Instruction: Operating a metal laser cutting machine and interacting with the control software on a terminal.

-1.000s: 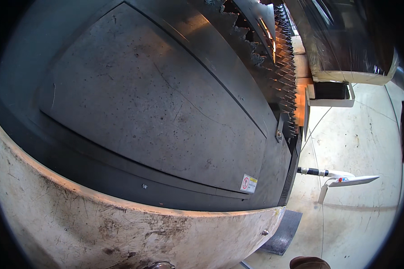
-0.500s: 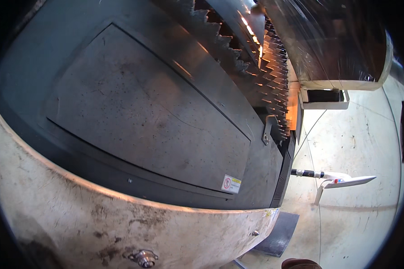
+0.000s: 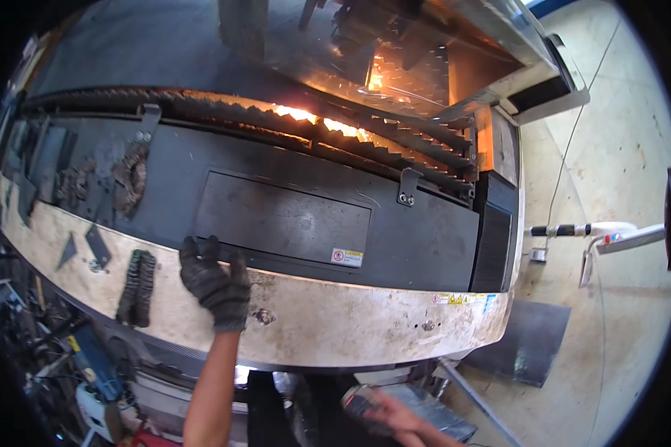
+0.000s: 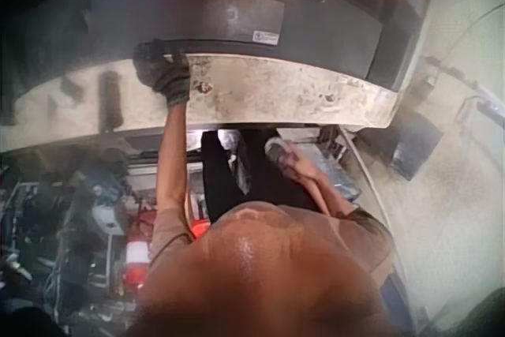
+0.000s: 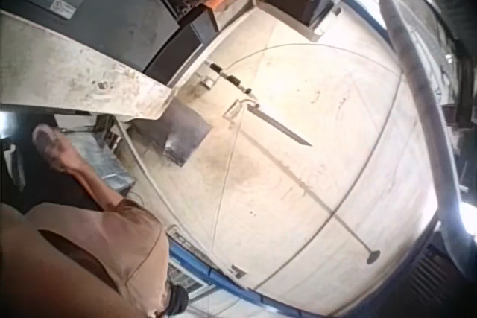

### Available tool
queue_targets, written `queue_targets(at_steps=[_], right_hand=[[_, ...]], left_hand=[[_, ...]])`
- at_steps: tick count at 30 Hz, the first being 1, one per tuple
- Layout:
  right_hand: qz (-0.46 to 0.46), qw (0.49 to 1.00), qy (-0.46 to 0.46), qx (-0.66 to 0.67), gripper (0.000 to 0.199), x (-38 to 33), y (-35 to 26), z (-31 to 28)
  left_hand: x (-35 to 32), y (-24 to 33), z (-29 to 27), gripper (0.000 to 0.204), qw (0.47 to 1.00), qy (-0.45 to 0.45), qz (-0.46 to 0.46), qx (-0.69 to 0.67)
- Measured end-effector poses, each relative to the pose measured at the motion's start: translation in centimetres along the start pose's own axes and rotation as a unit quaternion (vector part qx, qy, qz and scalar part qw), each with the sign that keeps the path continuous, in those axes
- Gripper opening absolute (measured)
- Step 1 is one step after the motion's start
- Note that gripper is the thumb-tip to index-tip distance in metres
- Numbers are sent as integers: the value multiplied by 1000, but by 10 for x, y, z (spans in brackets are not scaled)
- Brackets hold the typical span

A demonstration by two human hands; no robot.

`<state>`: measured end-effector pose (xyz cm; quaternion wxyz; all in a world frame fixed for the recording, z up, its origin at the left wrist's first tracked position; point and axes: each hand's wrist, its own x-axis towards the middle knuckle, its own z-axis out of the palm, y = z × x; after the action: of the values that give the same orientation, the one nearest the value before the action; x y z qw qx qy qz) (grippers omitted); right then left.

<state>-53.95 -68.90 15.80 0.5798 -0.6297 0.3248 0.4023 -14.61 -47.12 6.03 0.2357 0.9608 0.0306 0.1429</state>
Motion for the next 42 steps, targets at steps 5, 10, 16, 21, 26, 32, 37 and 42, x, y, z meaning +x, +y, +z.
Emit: queue_targets(at_steps=[5, 10, 16, 21, 26, 32, 37, 42], right_hand=[[10, 956, 255, -142, 57, -12, -74, -92], [44, 883, 337, -324, 54, -1, -84, -119], [135, 884, 332, -300, 55, 28, -93, -111], [194, 877, 339, -279, 52, 33, -113, -115], [194, 871, 331, -306, 46, 38, -122, -121], [210, 865, 338, -307, 40, 42, -127, -121], [213, 873, 322, -298, 38, 45, -126, -130], [195, 885, 326, -269, 34, 45, -124, -134]], left_hand=[[5, 30, 14, 50, 987, -75, -19, 141], [11, 35, 11, 44, 984, -66, -15, 163], [10, 39, 22, 47, 980, -72, -17, 184], [12, 36, 19, 45, 979, -68, -9, 191], [13, 31, 28, 44, 981, -44, 5, 189], [15, 36, 26, 44, 978, -97, -24, 182], [16, 40, 24, 46, 977, -100, -19, 187], [17, 36, 25, 46, 979, -84, -11, 188]])
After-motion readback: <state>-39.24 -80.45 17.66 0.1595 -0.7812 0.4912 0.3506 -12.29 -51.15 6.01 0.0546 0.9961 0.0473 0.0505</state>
